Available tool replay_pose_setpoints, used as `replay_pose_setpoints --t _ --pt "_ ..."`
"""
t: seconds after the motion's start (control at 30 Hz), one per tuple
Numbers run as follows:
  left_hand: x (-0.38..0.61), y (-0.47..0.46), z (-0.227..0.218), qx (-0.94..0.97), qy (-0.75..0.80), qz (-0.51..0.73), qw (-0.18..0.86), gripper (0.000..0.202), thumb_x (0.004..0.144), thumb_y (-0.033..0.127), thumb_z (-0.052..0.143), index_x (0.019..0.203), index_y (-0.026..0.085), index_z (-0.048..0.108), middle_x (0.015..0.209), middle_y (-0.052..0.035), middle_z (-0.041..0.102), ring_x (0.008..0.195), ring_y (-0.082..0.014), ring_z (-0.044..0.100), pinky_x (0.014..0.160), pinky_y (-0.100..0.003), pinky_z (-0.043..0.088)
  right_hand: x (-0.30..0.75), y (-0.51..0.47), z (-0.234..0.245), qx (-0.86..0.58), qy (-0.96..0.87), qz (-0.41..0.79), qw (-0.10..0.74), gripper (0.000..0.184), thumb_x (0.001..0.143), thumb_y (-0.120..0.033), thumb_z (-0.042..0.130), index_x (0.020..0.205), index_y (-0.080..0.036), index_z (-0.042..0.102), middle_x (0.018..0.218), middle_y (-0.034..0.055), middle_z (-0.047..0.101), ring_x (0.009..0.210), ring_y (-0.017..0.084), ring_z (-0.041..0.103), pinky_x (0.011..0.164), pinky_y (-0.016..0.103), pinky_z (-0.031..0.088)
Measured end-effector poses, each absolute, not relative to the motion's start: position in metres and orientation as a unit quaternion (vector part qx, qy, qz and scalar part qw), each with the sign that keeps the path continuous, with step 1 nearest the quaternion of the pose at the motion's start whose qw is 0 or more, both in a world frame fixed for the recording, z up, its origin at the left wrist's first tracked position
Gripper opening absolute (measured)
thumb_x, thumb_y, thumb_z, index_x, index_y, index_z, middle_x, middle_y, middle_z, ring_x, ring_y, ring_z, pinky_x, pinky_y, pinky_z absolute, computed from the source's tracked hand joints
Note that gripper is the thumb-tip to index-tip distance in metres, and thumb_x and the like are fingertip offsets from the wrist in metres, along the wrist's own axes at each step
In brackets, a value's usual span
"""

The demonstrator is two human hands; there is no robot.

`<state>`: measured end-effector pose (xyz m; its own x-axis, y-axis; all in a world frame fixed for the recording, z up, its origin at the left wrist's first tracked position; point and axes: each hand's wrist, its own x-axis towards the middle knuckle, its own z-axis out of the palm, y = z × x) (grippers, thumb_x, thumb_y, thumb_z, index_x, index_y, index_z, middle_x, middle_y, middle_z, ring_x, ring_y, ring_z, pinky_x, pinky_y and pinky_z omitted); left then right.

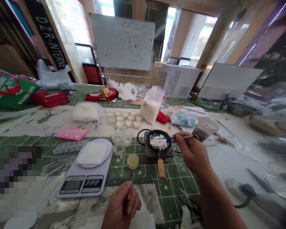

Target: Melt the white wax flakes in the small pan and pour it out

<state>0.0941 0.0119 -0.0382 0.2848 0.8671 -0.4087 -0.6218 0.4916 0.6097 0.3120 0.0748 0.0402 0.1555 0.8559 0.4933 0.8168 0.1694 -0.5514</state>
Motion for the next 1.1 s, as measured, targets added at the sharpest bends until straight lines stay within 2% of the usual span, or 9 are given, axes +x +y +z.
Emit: replay_pose_setpoints --t 0.13,0.3,0.47,0.6,0.73,0.83,0.97,1.03,1.1 --pt "0.094 0.012 -0.040 0.169 0.366 0.472 0.784 0.040 0.082 0.033 0.050 0.047 0.019 0.038 0.034 0.0057 0.029 0.036 -0.0086 0.026 0.050 -0.027 0.032 0.309 0.075 0.041 -0.647 -0.670 0.053 0.360 0.026 0.085 -0.037 0.044 0.086 -0.020 0.063 0.076 0.0019 0.068 0.069 0.016 0.062 0.065 0.025 0.043" --pt "0.093 0.009 -0.041 0.174 0.357 0.473 0.787 0.039 0.081 0.035 0.051 0.047 0.019 0.038 0.034 0.0059 0.029 0.036 -0.0086 0.026 0.050 -0.027 0.032 0.312 0.068 0.045 -0.655 -0.651 0.026 0.383 0.027 0.086 -0.038 0.043 0.085 -0.019 0.063 0.078 0.0020 0.067 0.069 0.015 0.061 0.064 0.024 0.042" --pt "0.093 0.008 -0.038 0.181 0.362 0.469 0.785 0.040 0.082 0.035 0.051 0.047 0.019 0.038 0.034 0.0057 0.031 0.036 -0.0084 0.027 0.051 -0.027 0.032 0.315 0.065 0.046 -0.657 -0.671 0.025 0.343 0.029 0.087 -0.037 0.041 0.080 -0.018 0.062 0.082 0.0036 0.067 0.072 0.016 0.060 0.065 0.025 0.042" --pt "0.094 0.009 -0.038 0.184 0.364 0.471 0.782 0.039 0.080 0.035 0.052 0.048 0.019 0.037 0.034 0.0062 0.030 0.037 -0.0079 0.027 0.050 -0.027 0.032 0.318 0.064 0.047 -0.667 -0.651 -0.011 0.363 0.028 0.087 -0.037 0.042 0.083 -0.019 0.063 0.084 0.0031 0.067 0.070 0.016 0.060 0.065 0.025 0.041" --pt "0.095 0.008 -0.037 0.192 0.372 0.473 0.775 0.038 0.079 0.036 0.054 0.049 0.018 0.039 0.036 0.0055 0.034 0.038 -0.0077 0.029 0.050 -0.026 0.032 0.319 0.067 0.047 -0.675 -0.656 -0.022 0.336 0.027 0.086 -0.036 0.042 0.083 -0.020 0.063 0.078 0.0033 0.068 0.069 0.018 0.061 0.063 0.026 0.041" --pt "0.094 0.008 -0.033 0.200 0.396 0.469 0.764 0.035 0.077 0.039 0.056 0.053 0.017 0.043 0.042 0.0040 0.042 0.040 -0.0075 0.034 0.049 -0.025 0.031 0.320 0.068 0.046 -0.678 -0.650 -0.018 0.343 0.027 0.086 -0.037 0.041 0.085 -0.020 0.063 0.077 0.0033 0.068 0.069 0.018 0.061 0.063 0.027 0.041" --pt "0.094 0.010 -0.033 0.216 0.427 0.454 0.752 0.025 0.074 0.039 0.061 0.067 0.017 0.050 0.063 0.0023 0.056 0.043 -0.0067 0.041 0.047 -0.023 0.030 0.321 0.067 0.047 -0.687 -0.644 -0.035 0.334 0.028 0.086 -0.037 0.042 0.084 -0.020 0.063 0.074 0.0039 0.067 0.068 0.018 0.061 0.063 0.027 0.041" --pt "0.094 0.011 -0.035 0.221 0.435 0.456 0.744 0.022 0.071 0.035 0.065 0.075 0.018 0.051 0.070 0.0032 0.058 0.044 -0.0058 0.042 0.048 -0.022 0.030 0.320 0.067 0.047 -0.689 -0.649 -0.026 0.323 0.028 0.085 -0.037 0.042 0.082 -0.019 0.063 0.073 0.0040 0.067 0.068 0.019 0.061 0.063 0.027 0.041" --pt "0.095 0.012 -0.039 0.227 0.436 0.457 0.741 0.024 0.070 0.034 0.067 0.075 0.018 0.050 0.069 0.0047 0.056 0.044 -0.0049 0.041 0.049 -0.021 0.031 0.319 0.068 0.046 -0.684 -0.642 -0.016 0.345 0.027 0.085 -0.037 0.042 0.086 -0.020 0.063 0.077 0.0038 0.068 0.070 0.018 0.062 0.064 0.027 0.042"
